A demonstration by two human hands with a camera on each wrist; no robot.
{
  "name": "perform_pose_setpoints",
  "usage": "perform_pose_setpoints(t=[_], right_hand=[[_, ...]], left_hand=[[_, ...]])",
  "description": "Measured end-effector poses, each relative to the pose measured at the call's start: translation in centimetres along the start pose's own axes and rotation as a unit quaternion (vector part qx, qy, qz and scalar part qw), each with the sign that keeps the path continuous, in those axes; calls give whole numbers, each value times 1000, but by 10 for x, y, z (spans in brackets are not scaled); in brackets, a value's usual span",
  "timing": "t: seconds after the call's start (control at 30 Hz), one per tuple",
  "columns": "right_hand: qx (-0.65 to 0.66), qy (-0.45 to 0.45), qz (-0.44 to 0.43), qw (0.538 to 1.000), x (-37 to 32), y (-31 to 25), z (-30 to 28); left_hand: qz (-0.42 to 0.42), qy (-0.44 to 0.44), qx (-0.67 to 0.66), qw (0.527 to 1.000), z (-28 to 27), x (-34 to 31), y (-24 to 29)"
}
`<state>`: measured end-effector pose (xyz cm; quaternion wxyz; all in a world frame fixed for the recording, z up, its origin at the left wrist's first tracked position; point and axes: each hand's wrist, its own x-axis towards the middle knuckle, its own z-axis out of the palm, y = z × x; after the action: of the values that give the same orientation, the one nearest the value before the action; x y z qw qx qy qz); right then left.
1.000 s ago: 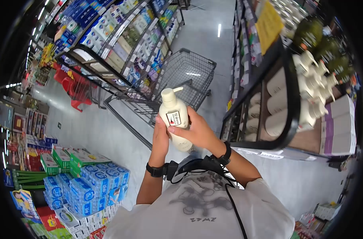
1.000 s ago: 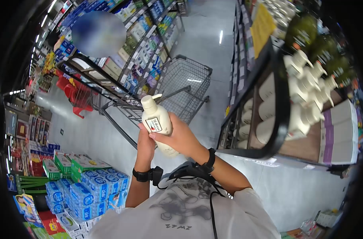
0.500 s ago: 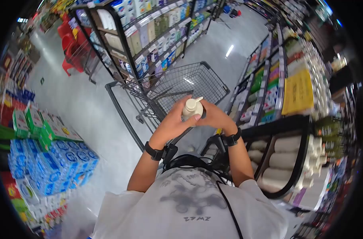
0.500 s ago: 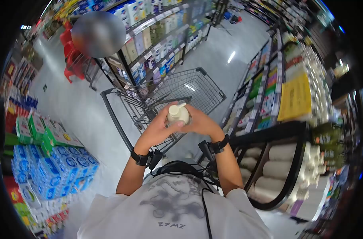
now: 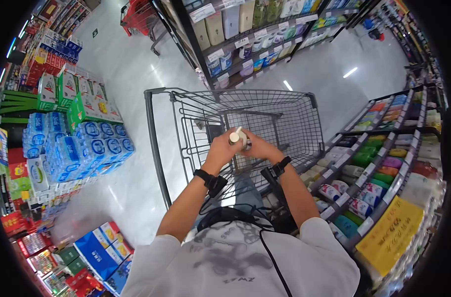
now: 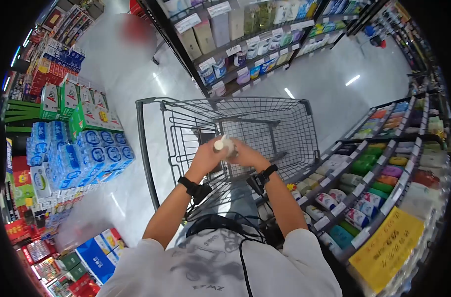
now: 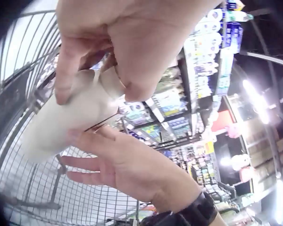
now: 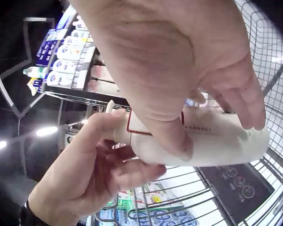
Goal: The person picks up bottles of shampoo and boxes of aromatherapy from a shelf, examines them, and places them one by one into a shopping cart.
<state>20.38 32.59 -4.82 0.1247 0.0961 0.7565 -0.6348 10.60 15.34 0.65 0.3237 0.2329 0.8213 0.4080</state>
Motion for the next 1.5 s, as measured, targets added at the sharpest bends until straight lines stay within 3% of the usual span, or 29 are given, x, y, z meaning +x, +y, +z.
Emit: perform_pose_setpoints(t=[0.07,0.2,0.23,0.4,0.47,0.53,0.6,0.67,0.8,0.93,1.0,1.07,1.1,1.17,1.27,1.3,1.33,1.4,1.43,1.5], right_hand=[[-29,21,109,993,26,40,2],[33,96,63,993,77,88,7],[39,98,104,989,91,94,7],[57,121,27,991,157,163,7],[88,159,-23,983,174,173,11],[78,218,-9,973,188,185,20],[139,190,11,972,193,187,17],[68,219,-23,973,197,195,24],[105,164,55,979,200,198,18],[132,177,73,973,218,191,13],[113,209,50,970,217,187,24],[86,244,20,966,221,182,28],[94,211,73,970,216,177,26],[135,207,90,965,203,159,24],[148,226,79,960,195,184,42],[164,209,83,960,185,184,35],[181,192,88,960,172,180,32],[254,253,59,932,122,145,23],[320,260,97,906,98,128,16],[279,302,104,906,58,107,13]], left_hand=[[-12,55,-22,998,17,27,-16],[-73,79,-40,993,46,84,-59],[-93,81,-48,991,51,98,-71],[-154,76,-69,983,61,159,-128],[-150,103,-118,976,65,170,-134],[-155,122,-140,970,70,178,-139],[-169,129,-164,963,73,182,-148],[-175,144,-204,952,79,193,-161],[-139,160,-99,972,81,209,-187],[-165,153,-159,961,75,225,-192],[-146,155,-84,973,64,234,-199],[-169,184,-122,961,56,232,-167],[-164,180,-158,957,52,229,-167],[-147,170,-236,945,40,226,-162],[-141,154,-218,954,21,202,-164],[-152,138,-247,947,13,185,-140],[-146,131,-259,946,6,171,-132],[-119,84,-254,956,-11,129,-100],[-111,62,-272,954,-18,109,-91],[-98,17,-294,951,-26,69,-76]])
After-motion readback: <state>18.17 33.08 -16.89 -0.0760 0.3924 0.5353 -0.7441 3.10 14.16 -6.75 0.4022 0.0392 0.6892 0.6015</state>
